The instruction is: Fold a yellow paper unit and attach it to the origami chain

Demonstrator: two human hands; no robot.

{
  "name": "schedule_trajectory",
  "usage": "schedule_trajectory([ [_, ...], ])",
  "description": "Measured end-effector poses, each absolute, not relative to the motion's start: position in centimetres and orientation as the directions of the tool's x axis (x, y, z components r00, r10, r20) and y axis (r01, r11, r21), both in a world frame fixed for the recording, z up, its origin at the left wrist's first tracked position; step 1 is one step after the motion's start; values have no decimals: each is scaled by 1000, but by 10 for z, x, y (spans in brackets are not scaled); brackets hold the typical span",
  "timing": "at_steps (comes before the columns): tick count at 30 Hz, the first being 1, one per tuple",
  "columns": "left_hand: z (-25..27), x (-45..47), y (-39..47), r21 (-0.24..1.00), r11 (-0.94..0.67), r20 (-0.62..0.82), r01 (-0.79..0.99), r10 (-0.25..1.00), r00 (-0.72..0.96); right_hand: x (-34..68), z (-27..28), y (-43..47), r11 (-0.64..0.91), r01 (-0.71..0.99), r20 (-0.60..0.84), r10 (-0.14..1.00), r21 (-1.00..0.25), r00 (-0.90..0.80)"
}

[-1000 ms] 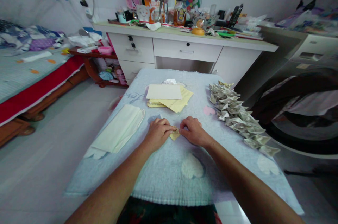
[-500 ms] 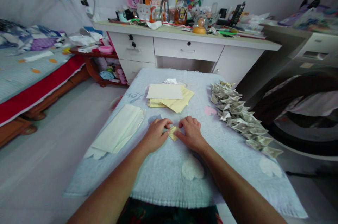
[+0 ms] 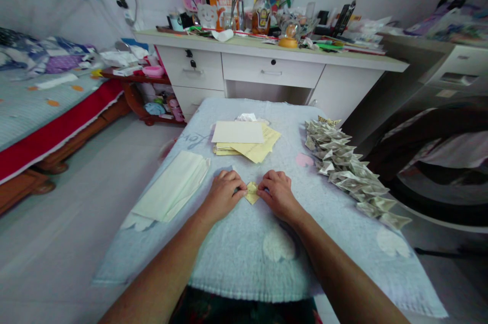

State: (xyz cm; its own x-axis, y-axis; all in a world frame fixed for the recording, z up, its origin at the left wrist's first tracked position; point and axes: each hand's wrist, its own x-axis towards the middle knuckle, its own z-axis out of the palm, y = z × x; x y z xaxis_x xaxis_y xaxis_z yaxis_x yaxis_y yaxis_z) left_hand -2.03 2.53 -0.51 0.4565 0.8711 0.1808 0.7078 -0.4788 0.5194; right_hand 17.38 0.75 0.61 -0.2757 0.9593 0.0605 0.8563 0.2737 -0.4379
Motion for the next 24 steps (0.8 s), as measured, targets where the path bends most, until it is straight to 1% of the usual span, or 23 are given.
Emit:
schedule_trajectory([
  [5, -5, -17, 24, 475, -427, 164, 770, 902, 399, 171, 8, 9, 267, 880, 31, 960, -392, -277],
  [15, -7, -13, 23, 437, -326, 142, 839, 945, 293, 169, 4, 9, 210, 892, 52, 977, -400, -207],
  [20, -5, -12, 23, 429, -308, 116, 849, 951, 286, 167, 4, 7, 198, 907, 61, 980, -371, -189],
  [24, -4, -9, 20, 393, -292, 110, 872, 956, 271, 167, 4, 7, 191, 921, 64, 982, -340, -180],
])
